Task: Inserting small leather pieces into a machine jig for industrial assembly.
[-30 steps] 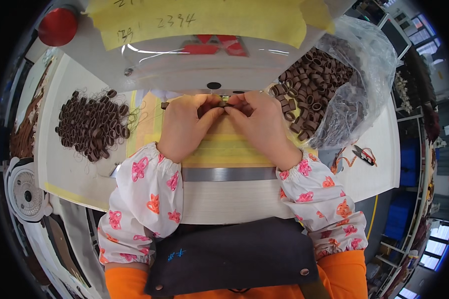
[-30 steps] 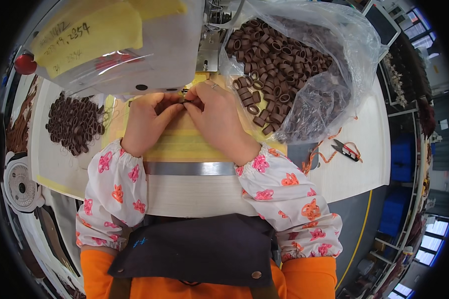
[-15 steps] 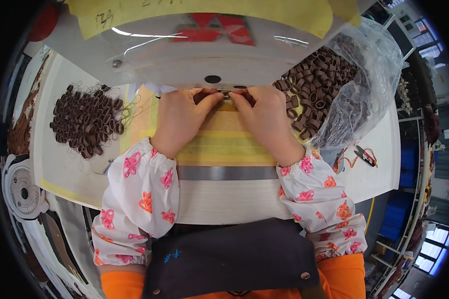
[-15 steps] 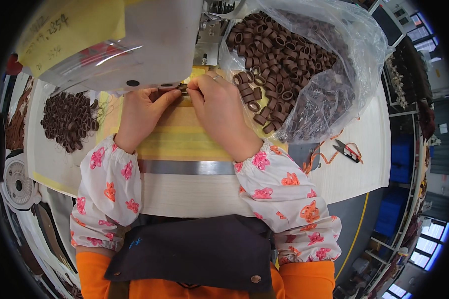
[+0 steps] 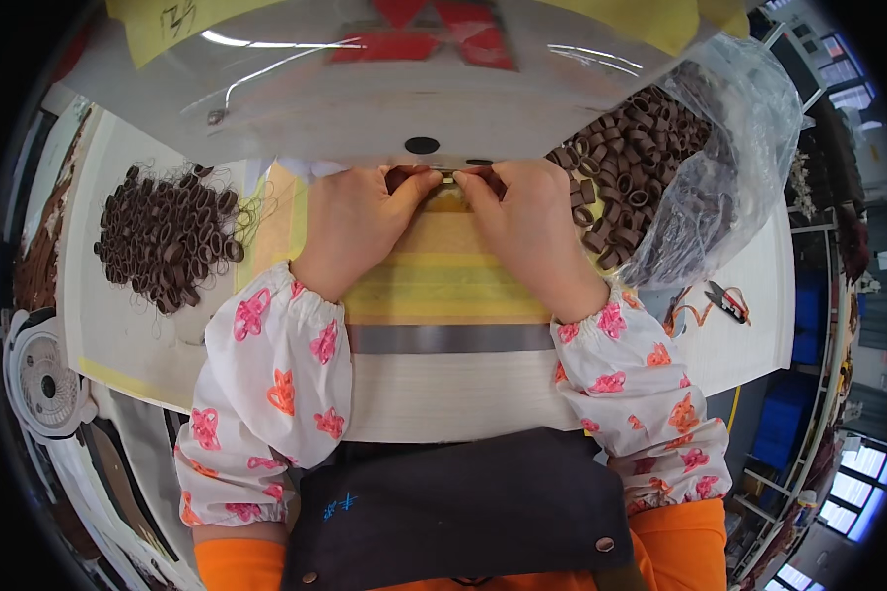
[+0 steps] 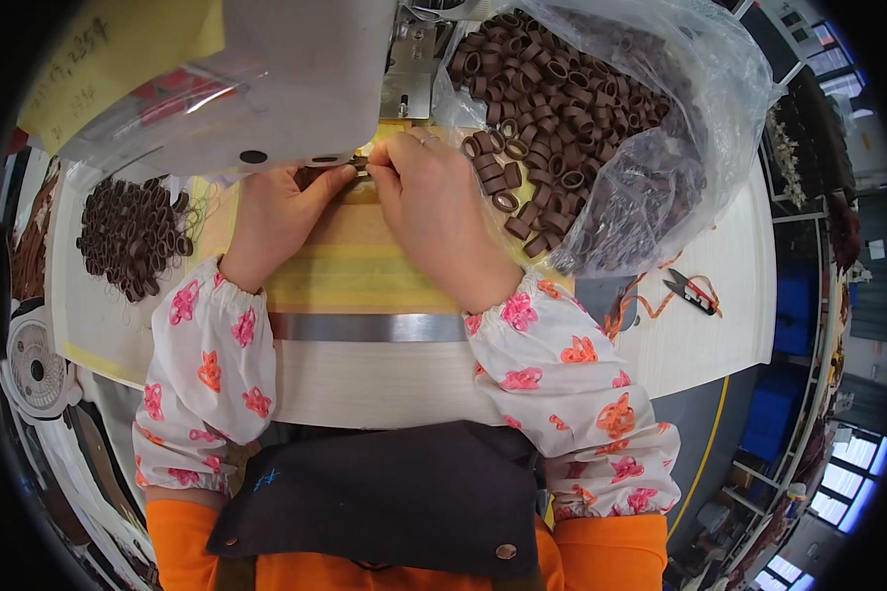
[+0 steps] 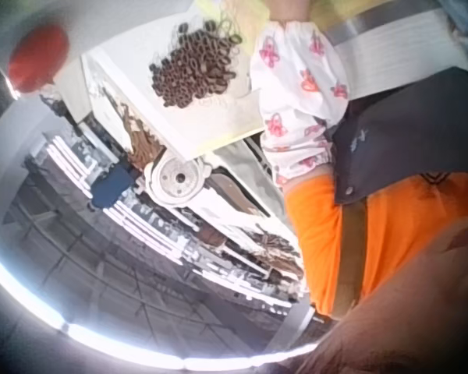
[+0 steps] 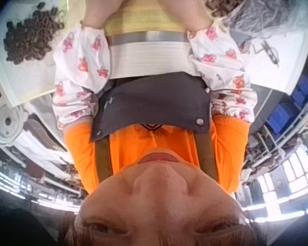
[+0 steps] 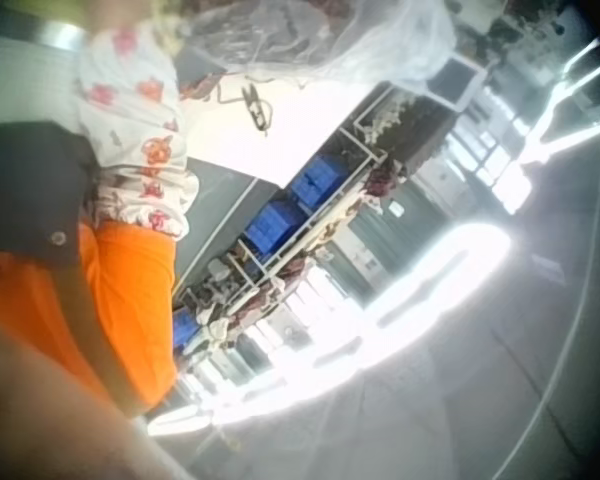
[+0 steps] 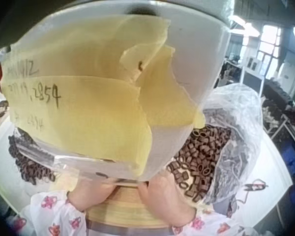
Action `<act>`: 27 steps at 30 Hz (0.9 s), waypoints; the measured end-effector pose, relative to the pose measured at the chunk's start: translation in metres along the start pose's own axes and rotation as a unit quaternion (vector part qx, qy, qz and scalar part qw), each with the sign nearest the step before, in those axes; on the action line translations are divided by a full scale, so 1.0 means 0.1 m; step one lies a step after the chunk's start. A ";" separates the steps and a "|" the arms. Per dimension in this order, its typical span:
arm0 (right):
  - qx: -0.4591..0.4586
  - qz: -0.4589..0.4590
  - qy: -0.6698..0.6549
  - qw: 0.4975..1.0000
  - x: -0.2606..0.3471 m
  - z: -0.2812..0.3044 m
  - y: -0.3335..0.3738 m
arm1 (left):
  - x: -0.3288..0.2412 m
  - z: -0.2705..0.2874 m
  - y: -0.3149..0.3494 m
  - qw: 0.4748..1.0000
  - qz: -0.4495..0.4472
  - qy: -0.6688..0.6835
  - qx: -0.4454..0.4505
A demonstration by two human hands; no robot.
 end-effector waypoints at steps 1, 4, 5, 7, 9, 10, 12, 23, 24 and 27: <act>0.005 -0.002 0.003 1.000 0.00 0.01 -0.01 | 0.00 0.00 0.00 1.000 -0.010 -0.007 -0.004; 0.023 -0.018 -0.001 1.000 -0.01 0.03 -0.01 | 0.01 -0.04 -0.01 0.999 -0.035 0.007 -0.039; 0.022 -0.010 0.003 1.000 -0.02 0.03 -0.02 | -0.01 -0.03 -0.01 0.998 -0.040 0.006 -0.039; 0.020 0.006 0.006 1.000 -0.03 0.02 -0.04 | -0.06 0.02 -0.01 0.998 -0.047 0.004 -0.039; 0.023 -0.002 0.008 1.000 -0.02 0.03 -0.04 | -0.11 0.04 0.00 0.999 -0.033 0.000 -0.025; 0.024 -0.006 0.009 1.000 -0.02 0.04 -0.05 | -0.11 0.04 0.00 0.999 -0.027 -0.002 -0.017; 0.029 0.002 0.013 0.999 -0.03 0.03 -0.07 | -0.11 0.05 -0.01 1.000 -0.021 -0.005 -0.010; 0.053 -0.042 0.016 0.998 -0.07 0.01 -0.07 | -0.05 0.04 -0.01 0.999 0.052 -0.003 0.002; 0.054 -0.038 0.022 0.998 -0.07 -0.02 -0.09 | -0.05 0.05 0.00 0.998 0.059 -0.001 -0.007; 0.048 -0.040 0.023 0.998 -0.06 0.00 -0.08 | -0.04 0.05 -0.01 0.999 0.040 0.003 -0.021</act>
Point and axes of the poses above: each hand's wrist, its own y-axis away from the middle knuckle, its own z-axis out of the back of the hand, x = y × z, the point moved 1 cm from there along -y, towards the middle knuckle, and after that the axes turned 4 degrees about z, right-handed, at the moved point
